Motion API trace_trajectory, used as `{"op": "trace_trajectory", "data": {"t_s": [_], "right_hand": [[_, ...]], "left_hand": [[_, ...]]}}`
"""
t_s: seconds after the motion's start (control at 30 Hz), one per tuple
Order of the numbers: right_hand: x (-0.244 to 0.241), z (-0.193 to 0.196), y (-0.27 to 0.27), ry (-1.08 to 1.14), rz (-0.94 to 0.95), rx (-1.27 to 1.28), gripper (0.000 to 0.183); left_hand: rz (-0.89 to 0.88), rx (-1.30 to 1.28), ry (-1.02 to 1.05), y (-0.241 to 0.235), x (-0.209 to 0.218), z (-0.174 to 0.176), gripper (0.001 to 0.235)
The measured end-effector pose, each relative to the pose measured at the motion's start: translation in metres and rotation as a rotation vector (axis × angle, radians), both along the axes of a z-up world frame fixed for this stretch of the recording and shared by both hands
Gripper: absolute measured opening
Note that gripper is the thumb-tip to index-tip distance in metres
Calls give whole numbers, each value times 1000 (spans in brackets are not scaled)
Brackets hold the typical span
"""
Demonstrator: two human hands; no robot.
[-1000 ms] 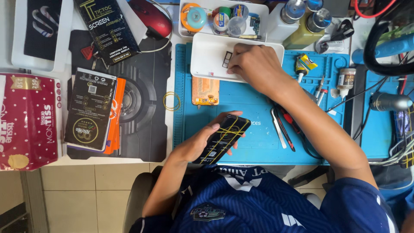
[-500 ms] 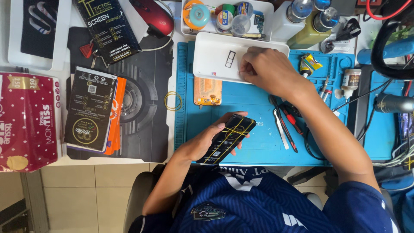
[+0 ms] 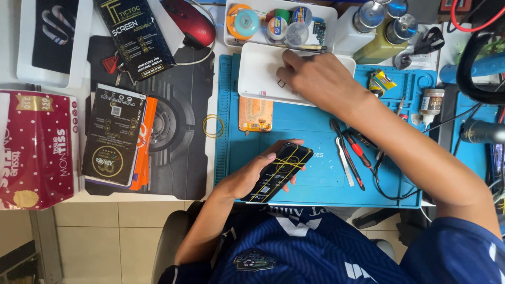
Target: The person uses a screwdriver to remove screws from a disassembled smartphone, then secures the phone with rubber bands and inserts a SIM card. The phone remains open with internal components visible throughout.
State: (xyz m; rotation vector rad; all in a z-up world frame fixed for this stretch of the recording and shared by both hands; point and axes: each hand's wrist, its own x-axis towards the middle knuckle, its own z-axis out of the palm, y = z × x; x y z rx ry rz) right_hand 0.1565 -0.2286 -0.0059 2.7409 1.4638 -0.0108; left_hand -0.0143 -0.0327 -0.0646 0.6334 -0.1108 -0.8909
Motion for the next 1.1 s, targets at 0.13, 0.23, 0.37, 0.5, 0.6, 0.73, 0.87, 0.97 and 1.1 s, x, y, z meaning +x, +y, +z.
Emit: {"op": "trace_trajectory", "data": {"t_s": [0.13, 0.23, 0.37, 0.5, 0.6, 0.73, 0.87, 0.97, 1.1], "right_hand": [[2, 3, -6, -5, 8, 34, 17], [-2, 3, -11, 59, -41, 84, 17], [-9, 4, -22, 207, -93, 218, 20], [-11, 0, -28, 321, -113, 223, 19], [-12, -4, -30, 349, -141, 235, 15], [-15, -8, -30, 353, -202, 227, 12], [-11, -10, -27, 392, -245, 162, 9], [-10, -6, -25, 406, -230, 168, 9], [-10, 2, -22, 385, -215, 237, 10]], "left_hand": [[-8, 27, -9, 0, 0, 0, 65], [-9, 19, -9, -1, 1, 0, 64], [-13, 38, 8, -1, 1, 1, 64], [-9, 33, -6, -2, 2, 2, 64], [-6, 34, 4, -2, 3, 2, 64], [-10, 55, 18, -3, 4, 5, 64], [-16, 54, 18, -2, 7, 7, 65], [-17, 68, 22, -2, 7, 8, 64], [-26, 89, 21, -2, 11, 8, 64]]}}
